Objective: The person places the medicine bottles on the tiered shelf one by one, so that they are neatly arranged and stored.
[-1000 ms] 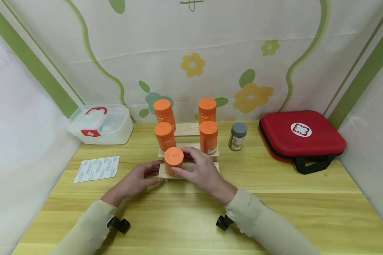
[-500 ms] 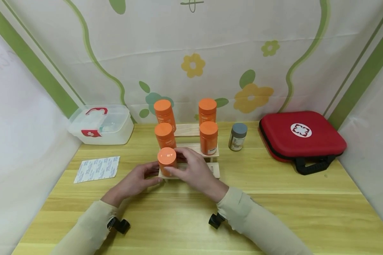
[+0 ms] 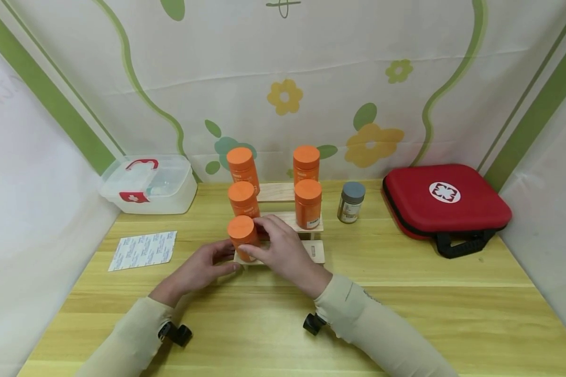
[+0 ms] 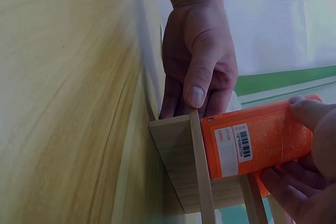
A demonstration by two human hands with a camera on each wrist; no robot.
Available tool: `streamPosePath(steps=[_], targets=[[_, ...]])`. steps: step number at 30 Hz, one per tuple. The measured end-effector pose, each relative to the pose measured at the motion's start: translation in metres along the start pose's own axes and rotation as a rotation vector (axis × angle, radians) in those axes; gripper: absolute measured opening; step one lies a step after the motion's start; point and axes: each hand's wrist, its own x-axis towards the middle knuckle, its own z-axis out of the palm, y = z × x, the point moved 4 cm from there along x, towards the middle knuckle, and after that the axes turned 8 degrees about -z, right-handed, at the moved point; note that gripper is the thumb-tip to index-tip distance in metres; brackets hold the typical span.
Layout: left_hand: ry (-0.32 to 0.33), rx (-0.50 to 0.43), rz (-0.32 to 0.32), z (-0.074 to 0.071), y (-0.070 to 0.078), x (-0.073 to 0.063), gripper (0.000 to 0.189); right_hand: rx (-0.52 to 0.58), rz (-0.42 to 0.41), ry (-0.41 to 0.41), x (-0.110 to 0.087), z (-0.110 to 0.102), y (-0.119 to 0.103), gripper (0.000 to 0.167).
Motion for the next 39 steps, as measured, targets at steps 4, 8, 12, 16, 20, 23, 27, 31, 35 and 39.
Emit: streamPosePath(steps=[4,8,12,16,20,23,27,31,35,39], targets=[[-0.001,-0.007,-0.012,0.000,0.001,0.001,0.069,-0.030,-0.025,0.008,-0.001,-0.001,-0.001,0.053],[-0.001,-0.012,-0.019,0.001,0.002,0.001,0.069,-0.039,-0.025,0.012,-0.001,-0.001,0.000,0.054],[0.001,-0.011,-0.023,0.001,0.003,0.001,0.068,-0.053,-0.002,0.008,-0.003,0.000,0.001,0.054],[0.004,-0.010,-0.025,0.002,0.003,0.002,0.068,-0.072,0.015,0.002,-0.006,-0.001,0.002,0.055],[0.001,-0.008,-0.025,0.003,0.002,0.002,0.068,-0.084,-0.010,0.013,-0.011,-0.004,0.002,0.056],[-0.004,-0.004,-0.025,0.003,0.003,0.002,0.068,-0.078,-0.038,0.028,-0.014,-0.009,0.001,0.057],[0.004,0.003,-0.028,0.003,0.003,0.002,0.068,-0.077,-0.059,0.038,-0.018,-0.018,0.000,0.057],[0.012,0.005,-0.043,0.001,0.002,0.002,0.070,-0.084,-0.058,0.038,-0.022,-0.027,-0.001,0.054],[0.013,0.009,-0.049,0.000,0.001,0.001,0.070,-0.079,-0.050,0.042,-0.026,-0.035,-0.003,0.053],[0.014,0.011,-0.049,-0.001,0.000,0.000,0.070,-0.090,-0.060,0.048,-0.029,-0.042,-0.005,0.052]])
